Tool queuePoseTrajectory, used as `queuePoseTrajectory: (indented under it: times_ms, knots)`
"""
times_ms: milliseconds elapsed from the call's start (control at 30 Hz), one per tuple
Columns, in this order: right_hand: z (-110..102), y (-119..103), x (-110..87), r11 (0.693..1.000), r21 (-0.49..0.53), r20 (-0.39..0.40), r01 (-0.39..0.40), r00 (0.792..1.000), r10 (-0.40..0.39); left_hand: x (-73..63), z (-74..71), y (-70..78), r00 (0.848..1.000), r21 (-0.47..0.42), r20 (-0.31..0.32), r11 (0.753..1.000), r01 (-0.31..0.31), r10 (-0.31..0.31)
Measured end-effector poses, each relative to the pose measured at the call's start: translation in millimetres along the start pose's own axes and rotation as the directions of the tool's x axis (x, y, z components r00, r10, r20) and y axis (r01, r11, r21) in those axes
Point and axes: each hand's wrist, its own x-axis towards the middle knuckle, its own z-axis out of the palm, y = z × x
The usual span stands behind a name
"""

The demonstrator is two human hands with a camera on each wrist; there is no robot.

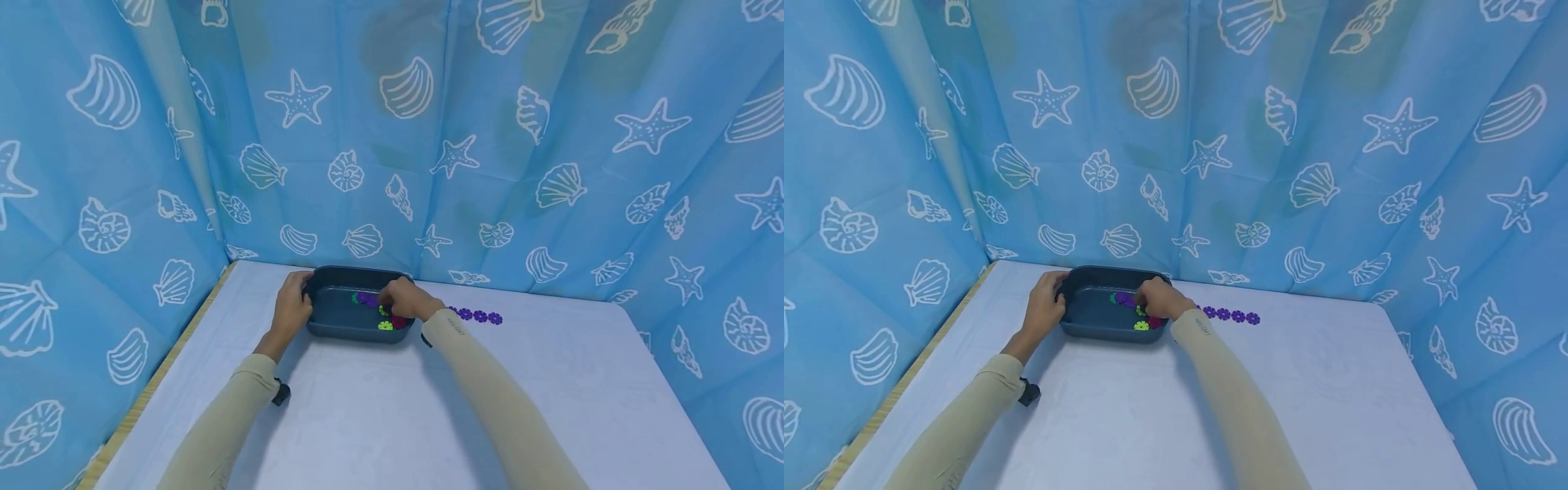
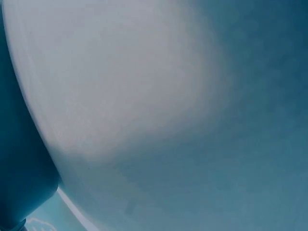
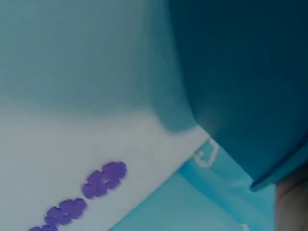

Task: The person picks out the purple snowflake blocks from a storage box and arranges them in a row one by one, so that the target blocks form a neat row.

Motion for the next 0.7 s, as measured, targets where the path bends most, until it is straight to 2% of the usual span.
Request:
queuePoseTrajectory:
  times_ms: [133,300,467,700]
  knots:
    - [2.7,4.3,1.9,0.999,0.050,-0.022,0.014,1.000,-0.012,0.5,0.2,-1.4,1.000,-0.006,0.000,1.000,0.002,-0.002]
    - [3.6,4.0,4.0,0.999,-0.024,-0.036,0.025,0.999,-0.025,0.6,-0.6,-0.9,1.000,-0.018,-0.007,1.000,-0.013,0.013]
    - [6.0,0.9,6.2,0.996,-0.088,-0.048,-0.006,0.999,0.002,0.0,-0.5,-1.2,1.000,-0.021,-0.008,1.000,-0.016,0.016]
    - [8.3,0.0,9.6,0.994,-0.101,-0.067,-0.046,0.997,0.040,-0.7,-2.0,0.8,1.000,-0.019,-0.013,1.000,-0.014,0.014]
